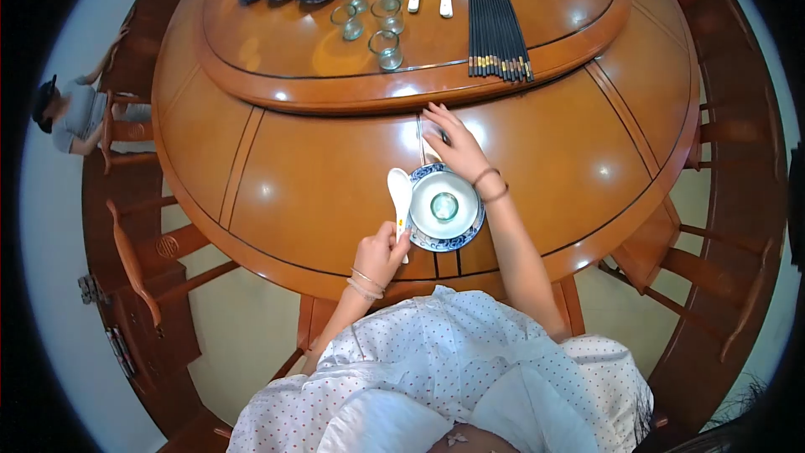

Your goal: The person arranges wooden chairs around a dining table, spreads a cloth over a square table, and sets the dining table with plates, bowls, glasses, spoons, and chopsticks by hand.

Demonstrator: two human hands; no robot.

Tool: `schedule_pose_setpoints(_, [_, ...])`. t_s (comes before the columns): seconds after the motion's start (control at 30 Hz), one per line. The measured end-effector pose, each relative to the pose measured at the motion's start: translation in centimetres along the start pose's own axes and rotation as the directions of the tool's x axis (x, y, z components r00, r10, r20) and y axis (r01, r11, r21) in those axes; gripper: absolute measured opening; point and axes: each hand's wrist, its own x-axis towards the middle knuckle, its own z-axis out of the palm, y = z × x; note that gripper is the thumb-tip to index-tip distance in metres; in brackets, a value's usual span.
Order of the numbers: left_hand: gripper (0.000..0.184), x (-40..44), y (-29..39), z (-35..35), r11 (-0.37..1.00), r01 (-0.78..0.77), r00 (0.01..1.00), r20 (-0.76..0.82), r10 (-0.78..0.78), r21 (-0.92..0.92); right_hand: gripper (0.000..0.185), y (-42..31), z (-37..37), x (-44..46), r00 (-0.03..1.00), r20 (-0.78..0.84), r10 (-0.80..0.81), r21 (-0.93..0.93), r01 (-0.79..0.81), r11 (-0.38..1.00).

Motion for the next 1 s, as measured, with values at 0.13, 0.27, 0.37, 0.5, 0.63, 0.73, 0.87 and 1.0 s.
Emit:
schedule_pose_setpoints(0.13, [0.028,-2.1,-2.4,1.4,0.983,-0.063,0.998,0.023,0.06,0.175,0.037,-1.9,0.7,-7.4,0.985,-0.137,0.104,0.014,-0.103,0.995])
schedule_pose_setpoints(0.27, [0.032,-1.8,-4.0,2.6,0.91,-0.106,0.994,0.055,0.092,0.4,0.035,-1.9,0.6,-11.2,0.935,-0.275,0.226,0.014,-0.231,0.973])
schedule_pose_setpoints(0.37, [0.032,-1.8,-3.0,2.9,0.865,-0.119,0.993,0.049,0.109,0.488,0.036,-0.5,-0.3,-12.8,0.925,-0.281,0.256,-0.013,-0.271,0.963])
schedule_pose_setpoints(0.5, [0.029,-1.5,-2.5,3.0,0.823,-0.13,0.991,0.043,0.128,0.553,0.037,-0.2,-1.2,-13.1,0.91,-0.307,0.278,-0.001,-0.293,0.956])
schedule_pose_setpoints(0.63, [0.028,-1.0,-2.3,3.1,0.813,-0.147,0.989,0.066,0.133,0.563,0.036,-0.5,-1.7,-12.4,0.903,-0.311,0.297,0.0,-0.313,0.95])
schedule_pose_setpoints(0.73, [0.028,-0.7,-1.3,3.7,0.809,-0.134,0.991,0.08,0.108,0.572,0.035,-0.2,-2.6,-11.3,0.894,-0.368,0.255,-0.038,-0.288,0.957])
schedule_pose_setpoints(0.87, [0.029,-0.6,-1.3,3.7,0.82,-0.079,0.996,0.082,0.039,0.567,0.032,0.8,-3.0,-8.3,0.843,-0.515,0.154,-0.122,-0.25,0.96])
schedule_pose_setpoints(1.0, [0.032,0.1,-1.1,3.6,0.819,-0.029,0.992,0.117,-0.046,0.573,0.031,3.3,-5.4,-3.8,0.724,-0.62,0.303,-0.022,-0.402,0.915])
